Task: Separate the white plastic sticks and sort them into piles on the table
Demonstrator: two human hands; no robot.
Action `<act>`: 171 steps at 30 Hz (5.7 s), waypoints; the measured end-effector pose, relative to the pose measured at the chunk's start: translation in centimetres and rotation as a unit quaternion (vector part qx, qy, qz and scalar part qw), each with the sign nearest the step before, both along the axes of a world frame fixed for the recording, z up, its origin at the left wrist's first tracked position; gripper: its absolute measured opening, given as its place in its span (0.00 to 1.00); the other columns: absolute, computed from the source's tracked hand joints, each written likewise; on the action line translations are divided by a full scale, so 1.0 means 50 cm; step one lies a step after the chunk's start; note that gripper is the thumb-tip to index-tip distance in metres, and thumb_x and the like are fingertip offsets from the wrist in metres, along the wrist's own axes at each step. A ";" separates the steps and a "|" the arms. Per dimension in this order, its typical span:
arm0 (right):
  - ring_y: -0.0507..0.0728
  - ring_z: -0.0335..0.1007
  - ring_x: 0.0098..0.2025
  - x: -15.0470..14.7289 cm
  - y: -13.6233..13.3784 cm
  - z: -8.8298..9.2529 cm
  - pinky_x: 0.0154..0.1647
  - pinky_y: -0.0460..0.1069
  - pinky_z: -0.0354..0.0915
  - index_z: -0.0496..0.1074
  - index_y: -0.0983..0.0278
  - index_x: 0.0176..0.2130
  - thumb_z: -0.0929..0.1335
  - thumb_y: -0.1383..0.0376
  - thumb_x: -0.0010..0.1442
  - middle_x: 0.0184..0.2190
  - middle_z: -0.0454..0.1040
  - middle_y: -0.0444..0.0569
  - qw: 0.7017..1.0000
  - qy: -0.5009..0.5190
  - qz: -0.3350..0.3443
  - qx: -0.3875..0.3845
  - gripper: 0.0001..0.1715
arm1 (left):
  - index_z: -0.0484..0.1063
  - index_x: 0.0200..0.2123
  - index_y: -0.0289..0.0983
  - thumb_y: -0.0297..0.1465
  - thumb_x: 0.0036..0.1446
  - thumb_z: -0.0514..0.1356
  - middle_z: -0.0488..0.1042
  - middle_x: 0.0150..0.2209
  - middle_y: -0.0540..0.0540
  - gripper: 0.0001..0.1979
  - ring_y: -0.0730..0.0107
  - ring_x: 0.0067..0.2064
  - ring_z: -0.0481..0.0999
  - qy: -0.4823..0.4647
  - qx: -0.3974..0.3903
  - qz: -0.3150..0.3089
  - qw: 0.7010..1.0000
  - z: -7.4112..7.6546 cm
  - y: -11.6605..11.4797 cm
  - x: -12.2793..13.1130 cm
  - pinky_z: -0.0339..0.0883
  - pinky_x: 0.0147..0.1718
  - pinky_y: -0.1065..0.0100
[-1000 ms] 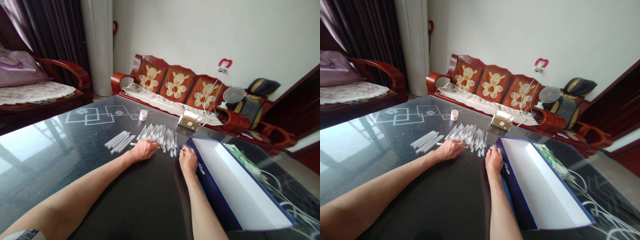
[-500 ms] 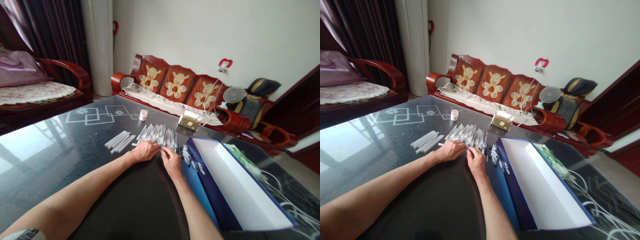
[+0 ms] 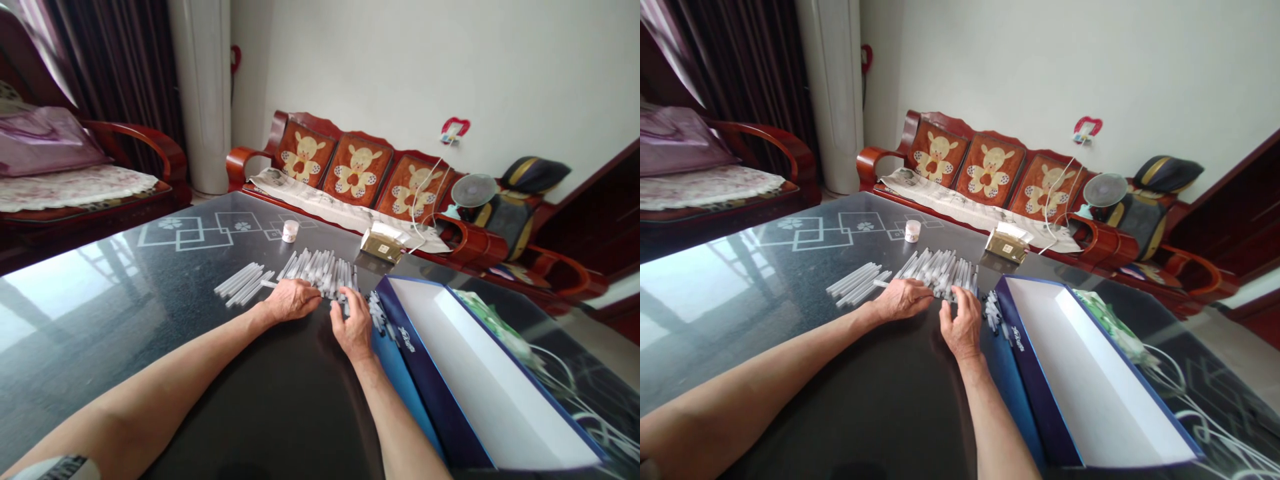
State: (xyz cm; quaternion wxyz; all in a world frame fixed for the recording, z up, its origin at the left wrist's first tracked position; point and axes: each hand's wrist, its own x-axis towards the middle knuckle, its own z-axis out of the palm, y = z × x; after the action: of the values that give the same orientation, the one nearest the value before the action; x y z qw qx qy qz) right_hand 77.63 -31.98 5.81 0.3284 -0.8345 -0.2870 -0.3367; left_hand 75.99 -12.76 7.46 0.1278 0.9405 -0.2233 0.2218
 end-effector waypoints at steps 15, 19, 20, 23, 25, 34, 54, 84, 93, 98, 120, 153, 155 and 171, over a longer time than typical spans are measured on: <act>0.56 0.70 0.37 -0.012 0.003 0.006 0.39 0.47 0.64 0.72 0.63 0.37 0.62 0.71 0.58 0.35 0.73 0.50 0.989 0.064 -0.060 -0.122 0.11 | 0.72 0.47 0.40 0.34 0.64 0.47 0.71 0.33 0.44 0.16 0.64 0.37 0.69 -0.072 0.027 0.144 0.987 0.006 0.042 0.010 0.61 0.31 0.68; 0.54 0.71 0.36 -0.036 0.019 0.014 0.38 0.46 0.63 0.70 0.63 0.39 0.63 0.72 0.54 0.34 0.75 0.48 0.984 0.091 -0.024 -0.151 0.12 | 0.72 0.47 0.40 0.34 0.64 0.46 0.70 0.33 0.44 0.17 0.64 0.37 0.69 -0.079 0.021 0.137 0.987 -0.002 0.042 0.013 0.62 0.33 0.68; 0.54 0.71 0.35 -0.041 0.023 0.016 0.37 0.46 0.63 0.70 0.63 0.39 0.64 0.72 0.53 0.34 0.75 0.48 0.981 0.101 -0.017 -0.163 0.12 | 0.72 0.47 0.40 0.34 0.64 0.46 0.70 0.33 0.44 0.17 0.64 0.37 0.69 -0.081 0.017 0.133 0.988 -0.004 0.042 0.014 0.62 0.33 0.68; 0.54 0.71 0.33 -0.050 0.027 0.022 0.33 0.46 0.62 0.69 0.62 0.36 0.64 0.72 0.53 0.33 0.74 0.47 0.970 0.129 -0.023 -0.207 0.09 | 0.72 0.47 0.40 0.35 0.65 0.46 0.70 0.33 0.43 0.17 0.64 0.37 0.69 -0.082 0.004 0.126 0.989 -0.009 0.043 0.017 0.62 0.34 0.68; 0.54 0.71 0.31 -0.056 0.023 0.025 0.30 0.46 0.61 0.69 0.62 0.34 0.64 0.72 0.53 0.32 0.74 0.47 0.960 0.138 -0.048 -0.238 0.08 | 0.72 0.47 0.40 0.35 0.64 0.47 0.70 0.33 0.43 0.17 0.64 0.37 0.69 -0.079 -0.003 0.122 0.989 -0.011 0.044 0.018 0.62 0.34 0.68; 0.54 0.71 0.30 -0.064 -0.026 0.036 0.29 0.46 0.59 0.68 0.61 0.30 0.65 0.64 0.59 0.30 0.73 0.48 0.953 0.121 -0.134 -0.245 0.07 | 0.72 0.46 0.39 0.35 0.65 0.46 0.71 0.33 0.44 0.17 0.64 0.37 0.69 -0.072 -0.010 0.110 0.991 -0.016 0.046 0.022 0.62 0.33 0.68; 0.59 0.71 0.22 0.009 -0.108 0.079 0.22 0.49 0.58 0.73 0.61 0.18 0.67 0.62 0.51 0.18 0.75 0.54 0.905 0.216 -0.287 -0.228 0.13 | 0.72 0.47 0.38 0.35 0.64 0.47 0.71 0.33 0.43 0.16 0.63 0.37 0.70 -0.049 0.003 0.117 0.992 -0.014 0.042 0.022 0.62 0.30 0.69; 0.49 0.73 0.24 0.018 0.017 0.086 0.20 0.40 0.65 0.70 0.65 0.28 0.66 0.64 0.62 0.23 0.76 0.45 0.592 0.544 0.115 0.584 0.11 | 0.68 0.50 0.34 0.26 0.65 0.46 0.71 0.49 0.39 0.15 0.67 0.51 0.71 -0.152 -0.043 -0.266 0.951 0.049 -0.065 -0.046 0.67 0.51 0.68; 0.49 0.73 0.26 0.020 0.010 0.056 0.19 0.40 0.65 0.72 0.64 0.33 0.75 0.61 0.48 0.25 0.76 0.42 0.674 0.456 0.083 0.575 0.14 | 0.70 0.45 0.34 0.29 0.64 0.48 0.72 0.32 0.44 0.13 0.66 0.35 0.73 -0.142 -0.003 0.012 0.990 -0.004 -0.013 0.004 0.69 0.35 0.67; 0.50 0.73 0.29 -0.002 0.052 0.036 0.22 0.40 0.64 0.74 0.63 0.32 0.77 0.56 0.43 0.27 0.75 0.42 0.726 0.435 0.119 0.519 0.19 | 0.69 0.44 0.35 0.35 0.67 0.44 0.71 0.33 0.44 0.16 0.69 0.33 0.72 -0.067 0.017 0.024 0.997 0.011 -0.033 -0.010 0.65 0.29 0.70; 0.57 0.76 0.34 -0.008 0.070 0.038 0.34 0.50 0.71 0.71 0.63 0.30 0.72 0.55 0.50 0.29 0.78 0.47 0.694 0.429 0.161 0.555 0.14 | 0.70 0.34 0.34 0.36 0.65 0.45 0.70 0.21 0.50 0.18 0.77 0.18 0.69 0.211 -0.265 -0.065 0.939 0.052 -0.067 -0.034 0.65 0.23 0.75; 0.56 0.69 0.30 0.015 0.000 0.001 0.39 0.49 0.64 0.77 0.60 0.37 0.68 0.56 0.56 0.29 0.77 0.48 0.979 0.138 -0.013 0.151 0.13 | 0.77 0.40 0.35 0.42 0.56 0.50 0.77 0.44 0.36 0.22 0.52 0.48 0.75 0.230 -0.053 0.466 0.853 0.041 0.235 0.032 0.68 0.42 0.63; 0.56 0.70 0.33 -0.001 0.014 0.009 0.41 0.49 0.64 0.77 0.59 0.39 0.67 0.58 0.58 0.33 0.77 0.49 0.990 0.122 0.029 0.068 0.11 | 0.77 0.40 0.35 0.41 0.57 0.49 0.76 0.44 0.36 0.21 0.52 0.47 0.75 0.217 -0.044 0.456 0.862 0.040 0.231 0.033 0.68 0.41 0.63; 0.58 0.68 0.44 -0.010 0.009 0.024 0.50 0.50 0.62 0.73 0.63 0.42 0.61 0.67 0.62 0.40 0.73 0.53 0.993 0.065 -0.012 -0.100 0.14 | 0.74 0.41 0.39 0.34 0.63 0.46 0.77 0.38 0.43 0.17 0.64 0.42 0.75 0.032 -0.020 0.251 0.967 0.003 0.059 0.019 0.60 0.34 0.71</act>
State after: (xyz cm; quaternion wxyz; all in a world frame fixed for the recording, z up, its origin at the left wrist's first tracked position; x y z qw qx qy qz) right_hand 77.15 -31.52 7.02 0.2574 -0.8867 -0.2869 -0.2553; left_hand 76.95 -9.83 7.60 0.0940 0.9702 0.0289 0.2215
